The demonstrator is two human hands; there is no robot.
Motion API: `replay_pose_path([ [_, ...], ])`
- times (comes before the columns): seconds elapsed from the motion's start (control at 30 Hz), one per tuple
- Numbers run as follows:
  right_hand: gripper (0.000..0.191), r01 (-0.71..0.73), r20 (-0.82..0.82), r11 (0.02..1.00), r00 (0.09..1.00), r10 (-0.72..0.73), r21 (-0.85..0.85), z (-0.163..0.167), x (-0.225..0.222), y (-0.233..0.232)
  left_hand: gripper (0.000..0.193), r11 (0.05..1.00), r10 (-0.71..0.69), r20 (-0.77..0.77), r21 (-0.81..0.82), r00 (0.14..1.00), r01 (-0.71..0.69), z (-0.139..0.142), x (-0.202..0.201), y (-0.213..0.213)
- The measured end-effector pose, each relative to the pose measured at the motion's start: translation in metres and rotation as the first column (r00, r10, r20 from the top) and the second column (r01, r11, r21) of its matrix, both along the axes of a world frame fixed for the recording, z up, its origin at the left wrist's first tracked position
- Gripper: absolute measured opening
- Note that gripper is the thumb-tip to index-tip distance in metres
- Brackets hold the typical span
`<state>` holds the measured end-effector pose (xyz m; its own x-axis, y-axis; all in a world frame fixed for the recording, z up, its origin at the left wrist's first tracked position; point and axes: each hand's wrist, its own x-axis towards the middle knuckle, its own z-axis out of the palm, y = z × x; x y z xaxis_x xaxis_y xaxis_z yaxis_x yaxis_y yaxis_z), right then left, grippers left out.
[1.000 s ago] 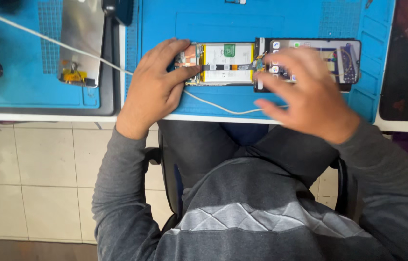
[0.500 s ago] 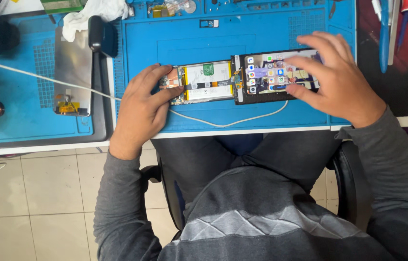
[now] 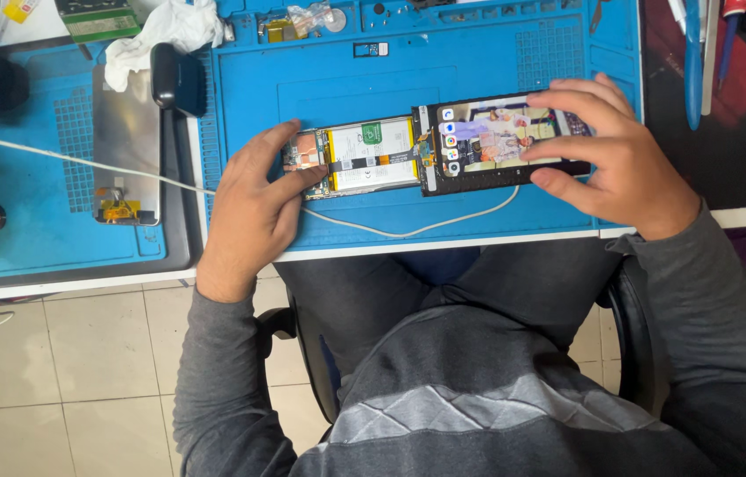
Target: The person tests a disassembled smartphone with its new screen connected, tapping the screen while it displays the home interface. They then unplug the charging cable, position the new screen assembly, and connect its flex cable to the phone's motherboard by hand, using a pen-like tool to assist near the connector.
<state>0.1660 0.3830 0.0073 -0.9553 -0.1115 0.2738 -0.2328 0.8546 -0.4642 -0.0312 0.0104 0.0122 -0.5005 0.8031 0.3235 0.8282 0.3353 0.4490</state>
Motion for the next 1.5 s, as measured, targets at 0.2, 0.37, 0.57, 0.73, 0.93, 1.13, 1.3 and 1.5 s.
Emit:
replay_pose_path([
  [0.2, 0.03, 0.085, 0.01, 0.996, 0.996, -0.085, -0.023, 0.001, 0.0, -0.004, 0.033, 1.0, 0.005, 0.012, -0.002, 1.0, -0.005, 0.002, 0.0, 0.002],
  [0.37, 0.037, 0.112, -0.023, 0.994, 0.993, -0.112, -0.002, 0.001, -0.001, -0.002, 0.033, 1.0, 0.0, 0.009, 0.002, 1.0, 0.0, 0.003, 0.001, 0.002],
  [0.57, 0.027, 0.177, 0.037, 0.983, 0.984, -0.175, -0.049, -0.007, 0.004, 0.003, 0.032, 1.0, -0.005, 0.009, 0.005, 1.0, 0.005, 0.002, 0.001, 0.002],
  [0.73, 0.024, 0.111, 0.019, 0.993, 0.994, -0.112, 0.03, -0.01, 0.009, 0.006, 0.034, 1.0, 0.0, 0.001, -0.002, 1.0, 0.0, 0.003, 0.0, 0.002],
  [0.93, 0.021, 0.137, 0.009, 0.99, 0.991, -0.136, -0.02, -0.006, 0.015, 0.007, 0.034, 1.0, -0.001, -0.005, 0.002, 1.0, 0.001, 0.002, 0.001, 0.002],
  [1.13, 0.01, 0.12, -0.005, 0.985, 0.993, -0.122, -0.124, 0.006, 0.018, 0.003, 0.034, 1.0, -0.008, -0.005, 0.007, 1.0, 0.008, 0.002, 0.001, 0.003],
  [1.3, 0.014, 0.219, -0.029, 0.911, 0.969, -0.244, -0.35, 0.016, 0.019, 0.002, 0.033, 1.0, -0.013, -0.003, 0.01, 1.0, 0.013, 0.002, 0.0, 0.003],
  [1.5, 0.009, 0.294, -0.167, 0.914, 0.923, -0.347, -0.28, 0.013, 0.012, -0.003, 0.034, 1.0, -0.016, -0.01, 0.018, 1.0, 0.016, 0.002, 0.001, 0.0],
])
